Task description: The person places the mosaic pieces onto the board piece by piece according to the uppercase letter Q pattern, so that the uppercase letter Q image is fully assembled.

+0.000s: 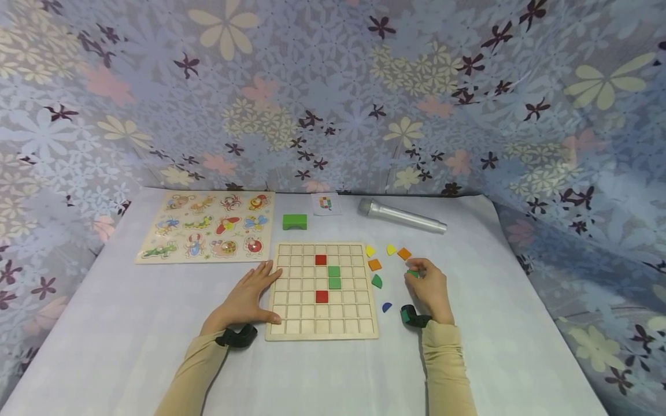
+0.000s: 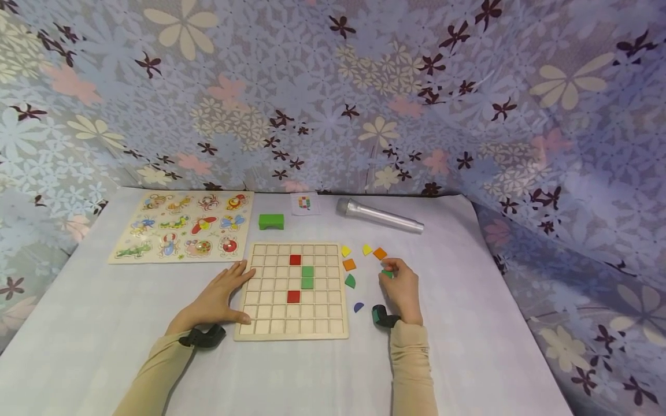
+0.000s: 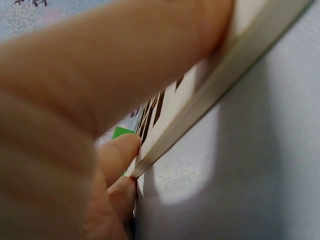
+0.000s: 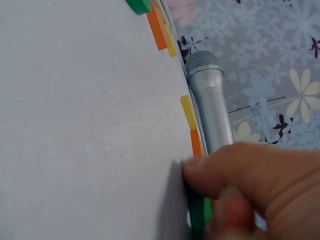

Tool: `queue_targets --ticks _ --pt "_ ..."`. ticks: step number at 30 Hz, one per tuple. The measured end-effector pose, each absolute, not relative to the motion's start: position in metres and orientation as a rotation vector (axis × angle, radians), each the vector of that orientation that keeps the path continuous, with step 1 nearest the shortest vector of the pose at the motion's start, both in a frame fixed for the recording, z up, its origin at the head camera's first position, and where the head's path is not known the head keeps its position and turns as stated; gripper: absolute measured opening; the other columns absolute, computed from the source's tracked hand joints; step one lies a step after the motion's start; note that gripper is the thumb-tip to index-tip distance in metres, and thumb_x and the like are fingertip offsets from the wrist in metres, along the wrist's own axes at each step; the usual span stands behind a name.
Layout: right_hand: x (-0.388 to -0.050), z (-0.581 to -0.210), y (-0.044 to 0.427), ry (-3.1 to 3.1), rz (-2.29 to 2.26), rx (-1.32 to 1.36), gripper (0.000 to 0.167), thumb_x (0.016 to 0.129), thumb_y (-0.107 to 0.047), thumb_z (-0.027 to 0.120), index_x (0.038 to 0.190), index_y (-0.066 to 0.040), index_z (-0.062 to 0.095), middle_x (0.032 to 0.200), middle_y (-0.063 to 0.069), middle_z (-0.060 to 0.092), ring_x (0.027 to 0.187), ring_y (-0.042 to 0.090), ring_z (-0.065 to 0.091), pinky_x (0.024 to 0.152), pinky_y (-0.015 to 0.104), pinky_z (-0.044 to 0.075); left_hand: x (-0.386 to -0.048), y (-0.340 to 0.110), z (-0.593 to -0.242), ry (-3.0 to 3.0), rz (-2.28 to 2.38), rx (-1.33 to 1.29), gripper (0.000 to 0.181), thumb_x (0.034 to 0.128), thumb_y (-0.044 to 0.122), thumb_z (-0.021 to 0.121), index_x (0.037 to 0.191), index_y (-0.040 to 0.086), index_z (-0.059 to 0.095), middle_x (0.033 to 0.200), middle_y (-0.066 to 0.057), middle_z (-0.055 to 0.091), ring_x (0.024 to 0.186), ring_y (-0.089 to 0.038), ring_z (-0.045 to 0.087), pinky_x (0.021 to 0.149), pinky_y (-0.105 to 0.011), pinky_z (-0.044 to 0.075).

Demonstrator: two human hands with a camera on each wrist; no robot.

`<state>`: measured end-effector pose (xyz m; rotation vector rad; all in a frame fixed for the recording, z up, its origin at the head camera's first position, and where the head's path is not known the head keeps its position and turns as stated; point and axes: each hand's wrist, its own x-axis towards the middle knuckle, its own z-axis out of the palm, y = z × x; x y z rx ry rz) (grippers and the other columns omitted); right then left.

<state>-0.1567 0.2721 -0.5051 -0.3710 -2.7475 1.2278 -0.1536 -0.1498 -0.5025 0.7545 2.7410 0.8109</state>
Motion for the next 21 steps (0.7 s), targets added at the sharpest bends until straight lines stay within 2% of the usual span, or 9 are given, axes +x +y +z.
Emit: queue_targets --ticks 5,10,14,21 --pt "-0.1596 -0.5072 0.273 -2.686 1.254 -0.439 0.024 0.089 -0.009 0.052 0.108 -0.003 0.064 0.092 0.016 0.065 0.051 0.009 0.05 0.045 0.02 0.042 -0.1534 -0.15 -0.5004 2.732 0.833 0.733 0.111 0.0614 0.05 0.085 0.149 0.004 0.036 0.16 -0.023 0.018 0.149 -0.042 0.014 0.121 -0.058 0.013" --pt "-0.1596 -0.5096 0.274 -2.583 1.42 -0.536 0.022 0.095 -0.013 0.049 0.109 -0.001 0.061 0.083 0.011 0.062 0.048 0.006 0.053 0.045 0.02 0.048 -0.1528 -0.1498 -0.5006 2.729 0.828 0.724 0.11 0.0617 0.049 0.085 0.149 0.004 0.036 0.16 -0.023 0.018 0.149 -0.041 0.014 0.121 -0.057 0.013" --pt "-0.1587 -0.5099 0.2735 -2.546 1.488 -0.541 0.022 0.095 -0.012 0.052 0.111 -0.001 0.061 0.086 0.01 0.061 0.05 0.005 0.058 0.051 0.018 0.053 -0.1527 -0.1496 -0.501 2.729 0.826 0.727 0.11 0.0619 0.05 0.085 0.149 0.003 0.036 0.16 -0.023 0.018 0.149 -0.041 0.014 0.121 -0.058 0.013" --pt "-0.1578 -0.5055 0.266 -2.578 1.525 -0.497 0.029 0.091 -0.009 0.058 0.119 -0.001 0.059 0.106 0.015 0.062 0.062 0.0 0.062 0.061 0.014 0.054 -0.1531 -0.1491 -0.4991 2.73 0.82 0.741 0.11 0.0618 0.049 0.085 0.148 0.003 0.036 0.159 -0.023 0.019 0.149 -0.042 0.015 0.121 -0.057 0.013"
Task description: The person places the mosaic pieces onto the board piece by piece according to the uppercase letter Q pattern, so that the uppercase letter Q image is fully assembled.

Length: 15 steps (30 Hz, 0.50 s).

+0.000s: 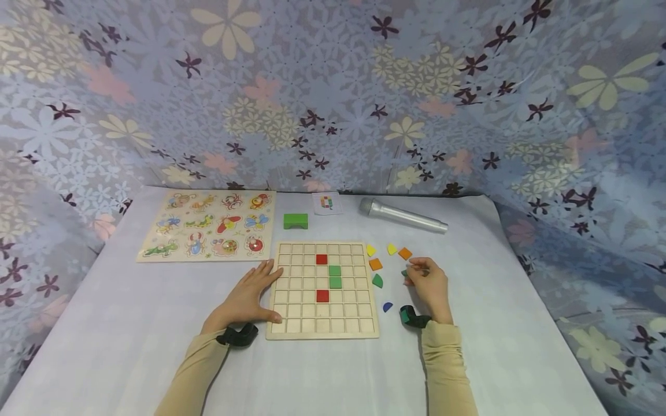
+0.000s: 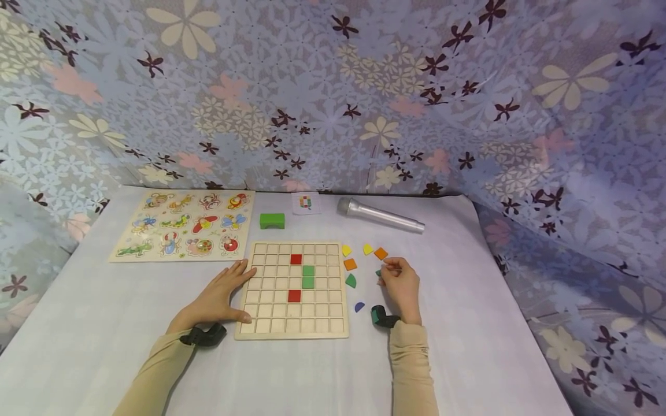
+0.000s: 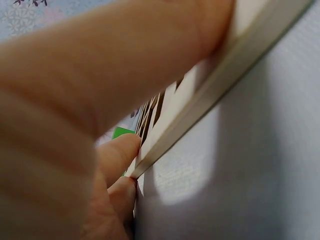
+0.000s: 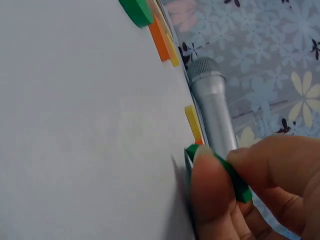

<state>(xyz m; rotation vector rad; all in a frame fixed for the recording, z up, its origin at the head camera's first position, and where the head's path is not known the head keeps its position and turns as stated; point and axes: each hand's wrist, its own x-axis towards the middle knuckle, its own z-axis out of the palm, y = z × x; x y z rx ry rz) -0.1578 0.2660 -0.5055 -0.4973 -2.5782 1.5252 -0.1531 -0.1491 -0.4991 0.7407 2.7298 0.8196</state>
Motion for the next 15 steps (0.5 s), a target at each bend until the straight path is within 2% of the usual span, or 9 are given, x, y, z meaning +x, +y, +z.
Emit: queue_targets --ticks 6,10,15 --pt "-0.16 -0.5 0.255 -2.577 1.647 -0.443 0.035 0.093 -0.007 0.059 0.126 0.001 0.054 0.114 0.018 0.061 0.065 -0.001 0.064 0.064 0.015 0.056 -0.153 -0.148 -0.497 2.726 0.81 0.725 0.11 0.062 0.048 0.086 0.149 0.003 0.036 0.16 -0.023 0.018 0.149 -0.041 0.014 0.121 -0.057 0.013" --pt "-0.161 -0.496 0.246 -2.552 1.817 -0.352 0.034 0.092 -0.002 0.061 0.125 0.006 0.054 0.107 0.016 0.062 0.069 0.001 0.065 0.068 0.017 0.058 -0.153 -0.148 -0.497 2.723 0.815 0.72 0.109 0.0622 0.048 0.086 0.149 0.003 0.036 0.16 -0.022 0.018 0.149 -0.041 0.014 0.121 -0.056 0.013" --pt "-0.158 -0.492 0.231 -2.516 2.008 -0.069 0.028 0.09 -0.001 0.064 0.114 0.012 0.058 0.096 0.012 0.064 0.071 0.007 0.067 0.066 0.019 0.059 -0.153 -0.148 -0.497 2.721 0.815 0.718 0.11 0.0624 0.049 0.085 0.149 0.003 0.035 0.16 -0.022 0.018 0.149 -0.041 0.013 0.121 -0.056 0.012"
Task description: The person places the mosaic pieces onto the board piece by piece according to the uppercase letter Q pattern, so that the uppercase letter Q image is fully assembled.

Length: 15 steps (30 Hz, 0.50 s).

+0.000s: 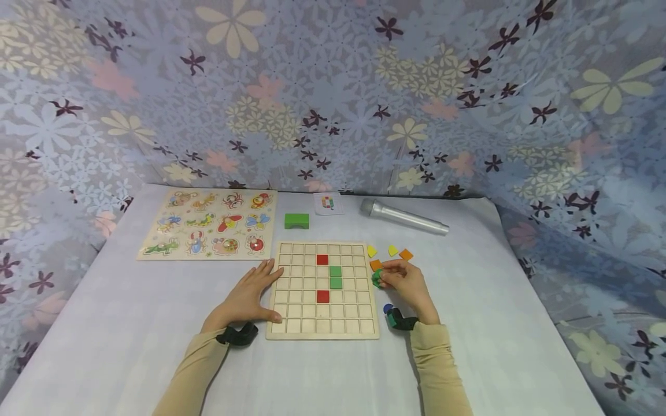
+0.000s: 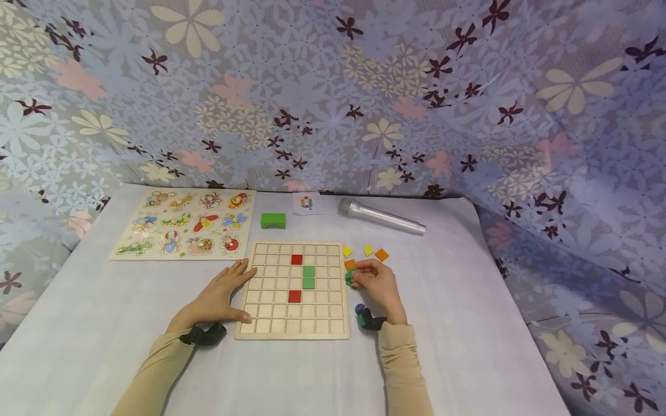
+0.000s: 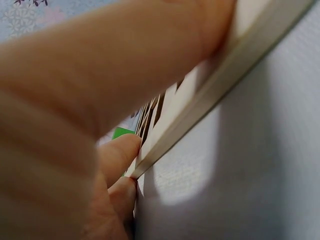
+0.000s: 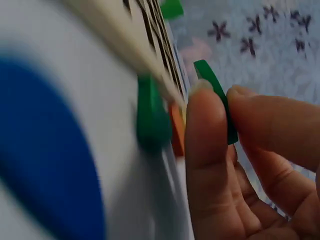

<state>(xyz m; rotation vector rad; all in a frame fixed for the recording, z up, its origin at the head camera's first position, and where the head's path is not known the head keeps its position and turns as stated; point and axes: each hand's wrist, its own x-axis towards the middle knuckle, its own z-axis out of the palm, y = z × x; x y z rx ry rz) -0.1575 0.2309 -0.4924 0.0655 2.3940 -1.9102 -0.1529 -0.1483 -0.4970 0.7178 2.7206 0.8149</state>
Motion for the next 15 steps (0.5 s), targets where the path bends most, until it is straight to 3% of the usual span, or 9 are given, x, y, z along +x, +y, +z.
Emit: queue_targets --ticks 8,15 --pt "-0.15 -0.48 0.189 2.358 -1.663 -0.148 0.024 0.091 -0.002 0.063 0.113 0.009 0.061 0.103 0.025 0.067 0.074 0.018 0.071 0.068 0.027 0.061 -0.153 -0.149 -0.499 2.719 0.798 0.704 0.11 0.0629 0.05 0.085 0.15 0.004 0.034 0.161 -0.022 0.016 0.15 -0.04 0.012 0.122 -0.056 0.011" --pt "-0.146 -0.485 0.163 2.468 -1.445 -0.308 0.018 0.09 -0.007 0.067 0.107 -0.002 0.066 0.091 0.012 0.069 0.071 0.013 0.066 0.063 0.023 0.057 -0.153 -0.149 -0.5 2.713 0.8 0.703 0.11 0.0631 0.05 0.085 0.15 0.005 0.034 0.161 -0.021 0.016 0.15 -0.04 0.011 0.122 -0.056 0.011"
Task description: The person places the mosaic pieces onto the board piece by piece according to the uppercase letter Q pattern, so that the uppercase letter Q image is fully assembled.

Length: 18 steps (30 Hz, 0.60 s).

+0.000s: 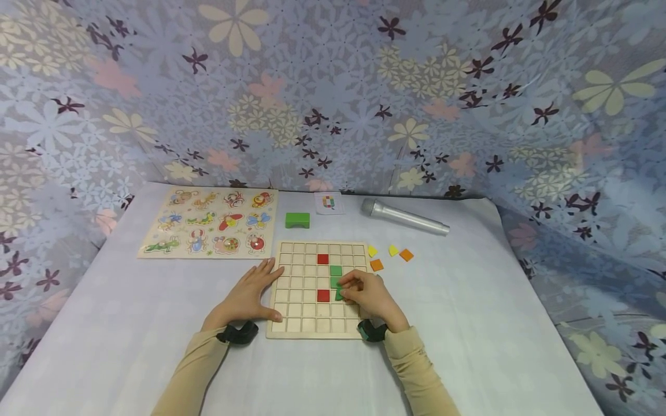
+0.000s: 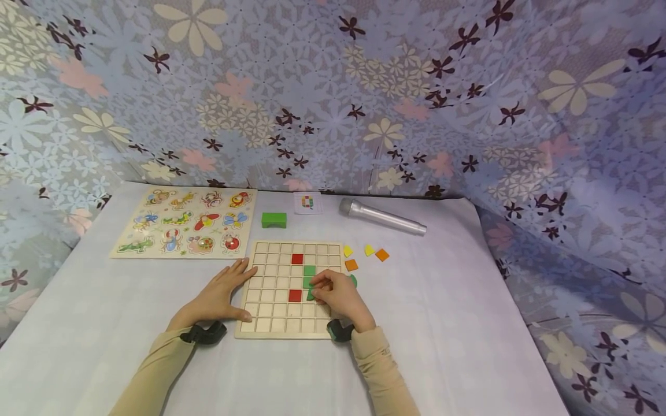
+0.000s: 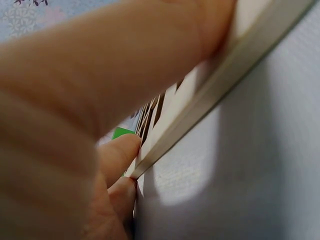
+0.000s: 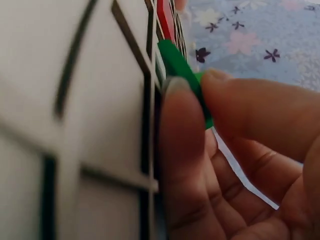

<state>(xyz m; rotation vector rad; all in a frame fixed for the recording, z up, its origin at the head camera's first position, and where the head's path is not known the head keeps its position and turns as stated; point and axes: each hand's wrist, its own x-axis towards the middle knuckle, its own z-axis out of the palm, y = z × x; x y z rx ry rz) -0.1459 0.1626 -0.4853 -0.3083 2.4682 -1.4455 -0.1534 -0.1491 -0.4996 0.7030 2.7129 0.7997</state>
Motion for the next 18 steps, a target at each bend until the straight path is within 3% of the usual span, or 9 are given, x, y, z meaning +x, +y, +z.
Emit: queue_targets --ticks 7,18 --pt "-0.143 -0.485 0.155 2.517 -1.456 -0.296 0.018 0.088 -0.003 0.068 0.106 -0.003 0.067 0.091 0.01 0.068 0.072 0.012 0.062 0.062 0.02 0.055 -0.154 -0.149 -0.501 2.721 0.796 0.716 0.11 0.0628 0.05 0.085 0.149 0.004 0.034 0.161 -0.021 0.016 0.15 -0.04 0.012 0.122 -0.056 0.011" --pt "-0.144 -0.488 0.153 2.488 -1.465 -0.345 0.017 0.092 -0.01 0.065 0.108 -0.004 0.067 0.088 0.01 0.07 0.07 0.011 0.063 0.063 0.02 0.054 -0.154 -0.149 -0.501 2.725 0.799 0.717 0.11 0.0629 0.049 0.085 0.149 0.004 0.035 0.161 -0.021 0.016 0.15 -0.04 0.012 0.122 -0.056 0.012"
